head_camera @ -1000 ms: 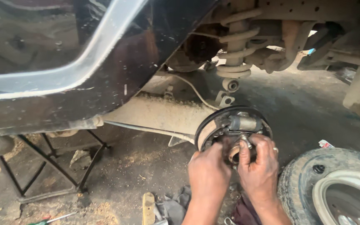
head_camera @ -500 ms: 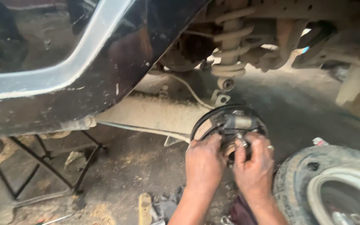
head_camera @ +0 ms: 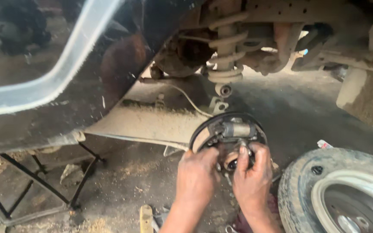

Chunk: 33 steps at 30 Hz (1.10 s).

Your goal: The person works on a vehicle's rear drum brake assembly with the wheel removed. They repeatedly insert and remove a small cylindrical metal part into the brake mechanism, then wipe the area with a cloth.

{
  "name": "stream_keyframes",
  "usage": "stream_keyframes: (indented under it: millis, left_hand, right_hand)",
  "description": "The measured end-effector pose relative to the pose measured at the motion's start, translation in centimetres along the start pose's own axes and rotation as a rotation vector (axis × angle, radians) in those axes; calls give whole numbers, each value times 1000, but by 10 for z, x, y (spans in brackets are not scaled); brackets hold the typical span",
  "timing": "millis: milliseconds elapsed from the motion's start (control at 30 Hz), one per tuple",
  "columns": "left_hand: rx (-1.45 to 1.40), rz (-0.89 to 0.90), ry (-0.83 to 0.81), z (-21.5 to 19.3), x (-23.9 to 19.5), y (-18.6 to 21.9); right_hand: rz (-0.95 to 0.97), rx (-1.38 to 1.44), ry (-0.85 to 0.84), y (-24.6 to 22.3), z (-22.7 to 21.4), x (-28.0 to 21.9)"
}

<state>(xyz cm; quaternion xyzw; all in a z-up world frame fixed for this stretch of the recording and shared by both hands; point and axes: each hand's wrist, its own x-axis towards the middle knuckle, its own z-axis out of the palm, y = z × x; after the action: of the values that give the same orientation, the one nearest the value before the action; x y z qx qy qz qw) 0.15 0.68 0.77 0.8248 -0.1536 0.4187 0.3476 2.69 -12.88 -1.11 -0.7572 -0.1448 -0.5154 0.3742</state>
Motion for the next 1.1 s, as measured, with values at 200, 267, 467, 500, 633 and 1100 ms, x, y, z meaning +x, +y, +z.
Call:
stream_keyframes:
  millis: [200,267,467,500,633,1100]
  left_hand:
    - [17,264,-96,-2,17,2]
    - [18,218,-73,-5,11,4]
    - [50,222,-48,7,22,5]
    - [68,235,-64,8,25,6]
    - [9,80,-140,-3,24,9]
    - [-513,-485,277,-13,-21,55]
  right_hand:
    - [44,-1,12,-2,-3,0]
    - [30,-1,15,0,-4,1]
    - [39,7,18,5,-1,-1]
    - [50,11,13,6,-2,-1]
    - [69,22,-15,8,-6,0]
    - [714,-95,-395,-4,-77,47]
